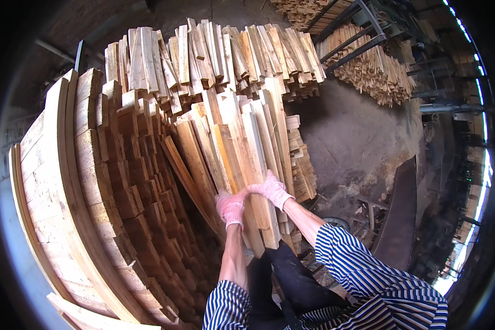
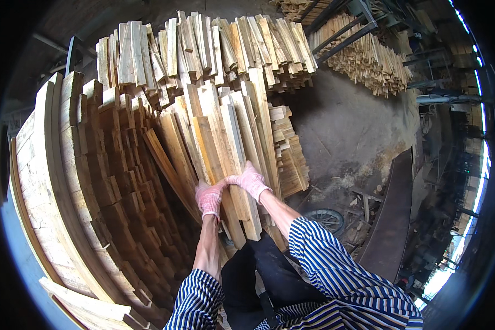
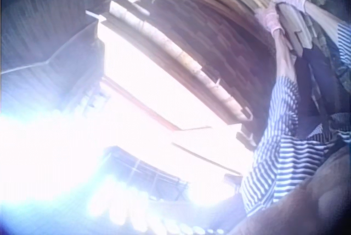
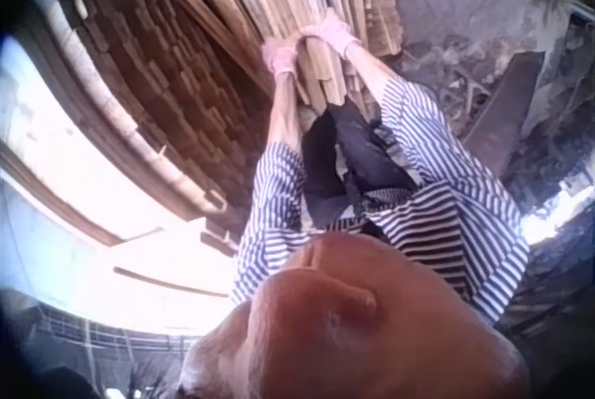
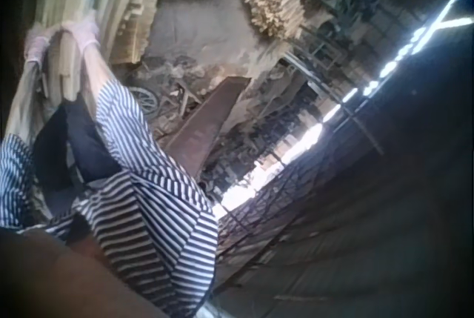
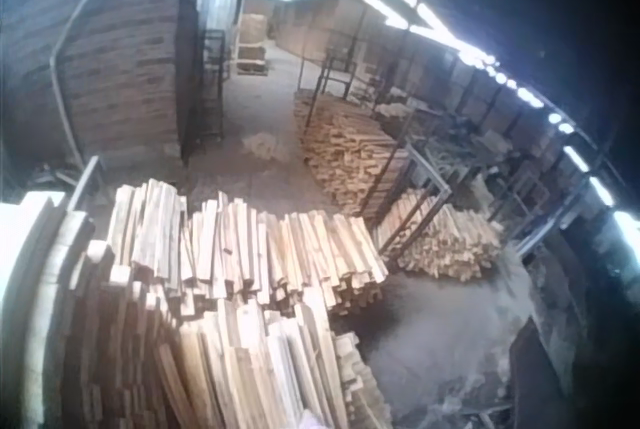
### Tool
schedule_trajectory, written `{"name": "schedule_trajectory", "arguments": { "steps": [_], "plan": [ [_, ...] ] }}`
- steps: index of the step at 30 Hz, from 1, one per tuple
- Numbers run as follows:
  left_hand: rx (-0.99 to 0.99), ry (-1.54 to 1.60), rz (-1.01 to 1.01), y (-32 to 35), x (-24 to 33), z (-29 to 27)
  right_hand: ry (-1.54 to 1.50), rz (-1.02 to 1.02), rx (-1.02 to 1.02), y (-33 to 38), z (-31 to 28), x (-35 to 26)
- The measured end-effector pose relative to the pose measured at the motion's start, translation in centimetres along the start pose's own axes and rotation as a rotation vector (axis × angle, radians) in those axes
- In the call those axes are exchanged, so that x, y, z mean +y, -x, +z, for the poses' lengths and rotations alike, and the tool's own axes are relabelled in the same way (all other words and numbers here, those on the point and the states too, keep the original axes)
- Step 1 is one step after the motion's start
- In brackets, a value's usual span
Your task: The person repeatedly picks up small bundles of wooden planks from a large pile and places them onto a growing stack. They wear gloves and handle the planks by hand, organizing them into a neat pile throughout the clip.
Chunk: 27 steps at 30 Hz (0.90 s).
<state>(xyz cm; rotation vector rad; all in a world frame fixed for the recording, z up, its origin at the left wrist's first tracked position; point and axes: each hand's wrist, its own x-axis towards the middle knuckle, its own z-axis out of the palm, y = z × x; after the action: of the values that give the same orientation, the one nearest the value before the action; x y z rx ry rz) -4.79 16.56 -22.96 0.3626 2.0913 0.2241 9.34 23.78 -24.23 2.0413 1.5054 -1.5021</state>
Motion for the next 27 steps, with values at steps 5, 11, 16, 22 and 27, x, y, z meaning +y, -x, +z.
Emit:
{"name": "schedule_trajectory", "arguments": {
  "steps": [5,11,16,22,27],
  "plan": [
    [-0.357,0.797,-0.035,3.4,-6.0,-2.1,-0.129,0.049,-0.218,7.8,-1.8,-1.7],
    [-0.226,0.783,0.018,16.2,-5.2,-4.1,-0.907,-0.116,-0.571,15.4,-4.2,1.9],
    [-0.091,0.278,0.001,24.0,-0.8,-10.6,-0.525,-0.42,-0.314,18.9,-4.7,2.7],
    [0.1,0.855,0.495,34.3,-0.1,-19.2,-0.484,-0.658,-0.336,27.8,-11.0,-2.9],
    [0.21,0.988,0.826,41.9,0.6,-30.8,-0.322,-0.959,-0.271,37.9,-12.4,-13.8]
  ]
}}
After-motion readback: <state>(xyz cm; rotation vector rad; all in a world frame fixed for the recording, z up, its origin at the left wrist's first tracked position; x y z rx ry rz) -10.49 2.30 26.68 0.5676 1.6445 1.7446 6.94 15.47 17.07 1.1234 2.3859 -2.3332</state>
